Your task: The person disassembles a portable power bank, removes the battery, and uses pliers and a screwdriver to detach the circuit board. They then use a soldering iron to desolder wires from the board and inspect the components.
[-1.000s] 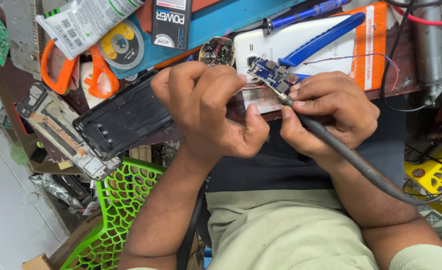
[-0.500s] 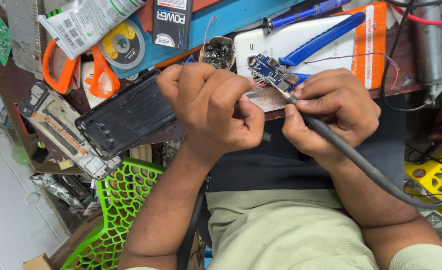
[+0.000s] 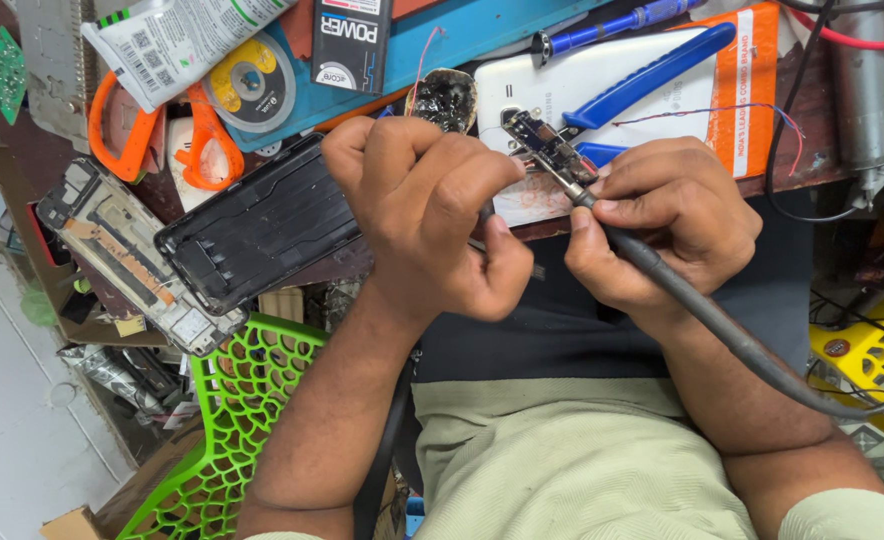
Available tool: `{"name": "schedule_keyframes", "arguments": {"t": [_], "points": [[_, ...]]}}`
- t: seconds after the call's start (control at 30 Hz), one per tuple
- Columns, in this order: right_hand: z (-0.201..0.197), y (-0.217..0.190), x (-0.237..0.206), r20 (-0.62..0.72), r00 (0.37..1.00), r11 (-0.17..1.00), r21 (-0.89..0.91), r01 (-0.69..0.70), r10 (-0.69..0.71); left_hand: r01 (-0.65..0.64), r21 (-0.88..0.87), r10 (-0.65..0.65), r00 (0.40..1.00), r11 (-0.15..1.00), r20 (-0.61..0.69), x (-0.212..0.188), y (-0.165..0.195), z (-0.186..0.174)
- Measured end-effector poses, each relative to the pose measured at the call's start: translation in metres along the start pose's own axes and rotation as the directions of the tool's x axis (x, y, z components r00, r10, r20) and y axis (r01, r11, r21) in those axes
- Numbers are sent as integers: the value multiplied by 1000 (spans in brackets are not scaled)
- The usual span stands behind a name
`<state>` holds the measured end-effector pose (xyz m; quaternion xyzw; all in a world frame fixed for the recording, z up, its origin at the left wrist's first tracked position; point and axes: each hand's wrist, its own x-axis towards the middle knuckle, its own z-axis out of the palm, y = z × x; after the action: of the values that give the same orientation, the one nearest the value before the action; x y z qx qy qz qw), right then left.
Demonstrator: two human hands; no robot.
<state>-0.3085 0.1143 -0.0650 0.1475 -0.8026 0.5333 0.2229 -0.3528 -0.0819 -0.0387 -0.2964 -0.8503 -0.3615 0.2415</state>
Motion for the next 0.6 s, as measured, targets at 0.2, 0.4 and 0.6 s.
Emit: {"name": "schedule_keyframes", "arguments": {"t": [0.2,0.4,0.6], "points": [[-1,3,-4,-8,1000,1000,19,3,-3,67,150,-70,997,986,16,3,6,1],[-3,10,-9,-45,998,995,93,37,-33,152,234,-155,988,960,-6,4,10,4],[-6,-1,-6,-96,995,984,177,5,12,121,241,-129,991,963,20,5,9,1]]}}
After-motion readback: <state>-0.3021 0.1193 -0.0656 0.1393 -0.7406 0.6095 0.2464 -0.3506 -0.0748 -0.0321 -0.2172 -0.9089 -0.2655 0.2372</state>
